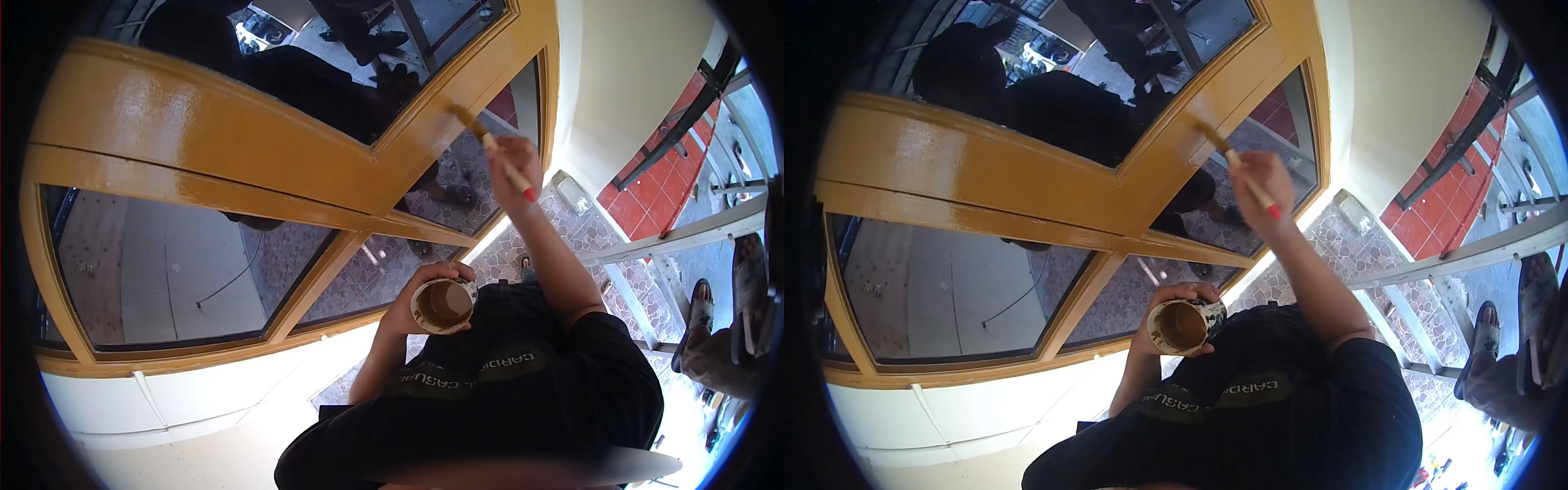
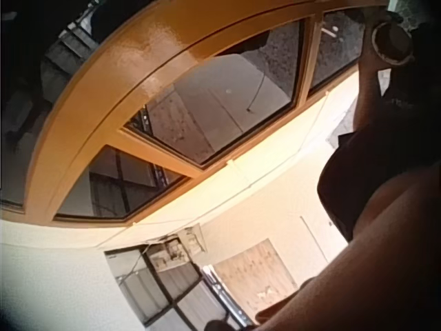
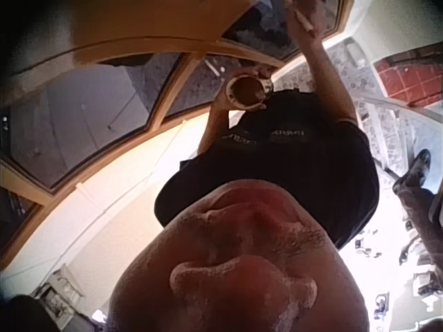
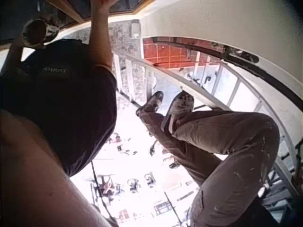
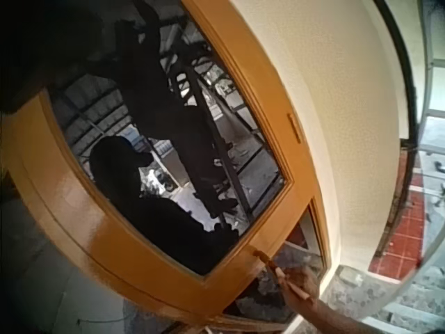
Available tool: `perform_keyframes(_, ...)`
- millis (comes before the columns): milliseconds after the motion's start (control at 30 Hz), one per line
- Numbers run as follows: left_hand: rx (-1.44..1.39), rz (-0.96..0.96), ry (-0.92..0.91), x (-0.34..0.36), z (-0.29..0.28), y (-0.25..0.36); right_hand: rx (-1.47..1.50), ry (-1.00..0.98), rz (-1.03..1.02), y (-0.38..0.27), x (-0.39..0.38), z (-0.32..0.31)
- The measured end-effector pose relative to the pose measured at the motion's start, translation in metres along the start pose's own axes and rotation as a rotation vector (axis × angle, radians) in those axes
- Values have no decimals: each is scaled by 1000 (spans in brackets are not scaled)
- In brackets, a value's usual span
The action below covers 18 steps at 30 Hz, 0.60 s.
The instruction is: Painting the wooden frame of a door with glass panels using a brush and yellow-colored paint.
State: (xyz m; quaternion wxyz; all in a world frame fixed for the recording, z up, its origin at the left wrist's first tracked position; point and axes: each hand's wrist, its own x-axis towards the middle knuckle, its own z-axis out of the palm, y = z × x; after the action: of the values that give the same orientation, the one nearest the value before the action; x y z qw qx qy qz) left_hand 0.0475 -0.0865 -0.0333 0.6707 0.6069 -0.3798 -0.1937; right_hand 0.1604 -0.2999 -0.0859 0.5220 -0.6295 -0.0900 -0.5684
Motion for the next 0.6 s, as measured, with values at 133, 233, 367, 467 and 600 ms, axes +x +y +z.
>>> perform_keyframes(133,19,-5,16,13,8,1,160,-138,-188,-28,-22,19)
perform_keyframes(233,7,-20,41,20,13,1,446,-235,-54,-41,-28,26)
perform_keyframes(367,48,4,53,26,12,0,287,-187,-59,-9,-18,16)
perform_keyframes(467,71,9,86,26,14,-2,162,-116,20,19,-3,0)
perform_keyframes(600,54,15,75,28,16,-1,87,37,54,22,4,-6)
